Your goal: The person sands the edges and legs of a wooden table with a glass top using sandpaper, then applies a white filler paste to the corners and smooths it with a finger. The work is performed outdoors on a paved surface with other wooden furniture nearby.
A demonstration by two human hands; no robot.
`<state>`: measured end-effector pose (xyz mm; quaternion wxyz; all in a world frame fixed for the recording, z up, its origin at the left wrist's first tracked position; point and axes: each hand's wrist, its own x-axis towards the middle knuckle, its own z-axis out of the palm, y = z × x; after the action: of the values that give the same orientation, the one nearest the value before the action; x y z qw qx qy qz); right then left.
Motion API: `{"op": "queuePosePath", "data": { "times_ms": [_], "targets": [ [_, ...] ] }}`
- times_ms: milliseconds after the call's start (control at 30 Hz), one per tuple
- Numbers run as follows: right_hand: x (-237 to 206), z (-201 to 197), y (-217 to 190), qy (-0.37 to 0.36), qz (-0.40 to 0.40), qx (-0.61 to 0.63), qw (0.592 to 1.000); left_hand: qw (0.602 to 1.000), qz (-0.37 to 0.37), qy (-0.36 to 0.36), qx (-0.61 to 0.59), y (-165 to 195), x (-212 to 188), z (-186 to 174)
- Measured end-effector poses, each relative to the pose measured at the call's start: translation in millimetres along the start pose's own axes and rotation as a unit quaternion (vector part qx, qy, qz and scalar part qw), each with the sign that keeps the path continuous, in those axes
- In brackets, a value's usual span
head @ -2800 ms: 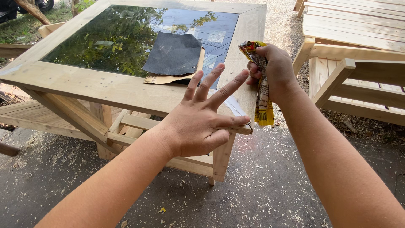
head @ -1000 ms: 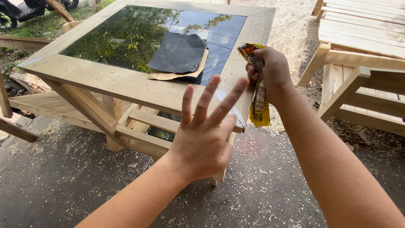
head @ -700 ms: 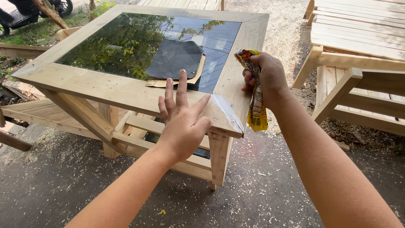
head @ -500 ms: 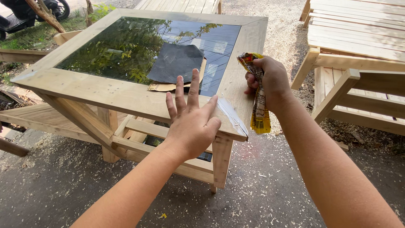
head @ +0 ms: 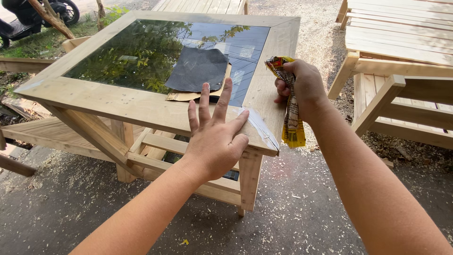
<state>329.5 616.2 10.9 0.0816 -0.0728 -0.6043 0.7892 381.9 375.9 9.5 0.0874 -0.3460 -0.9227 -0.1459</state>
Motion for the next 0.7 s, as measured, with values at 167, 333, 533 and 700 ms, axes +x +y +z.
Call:
{"op": "queuePosePath", "data": {
  "times_ms": [167, 333, 533, 700],
  "targets": [
    [3.3, 0.3, -1.2, -0.021, -0.005, -0.012, 1.0, 1.0, -0.028, -0.008, -0.01, 3.8, -2.4, 0.0],
    [8.8, -0.4, -2.1, -0.054, 0.004, -0.018, 0.998, 0.997, -0.069, -0.005, -0.013, 14.2, -4.1, -1.0],
    [14.6, -1.6, 0.0, -0.085, 0.001, -0.016, 0.996, 0.994, -0.111, 0.007, -0.004, 24.8, -7.0, -3.0],
    [18.4, -4.3, 1.9, -0.112, -0.008, -0.012, 0.994, 0.993, -0.114, 0.027, 0.008, 32.3, -11.4, -3.6]
  ]
}}
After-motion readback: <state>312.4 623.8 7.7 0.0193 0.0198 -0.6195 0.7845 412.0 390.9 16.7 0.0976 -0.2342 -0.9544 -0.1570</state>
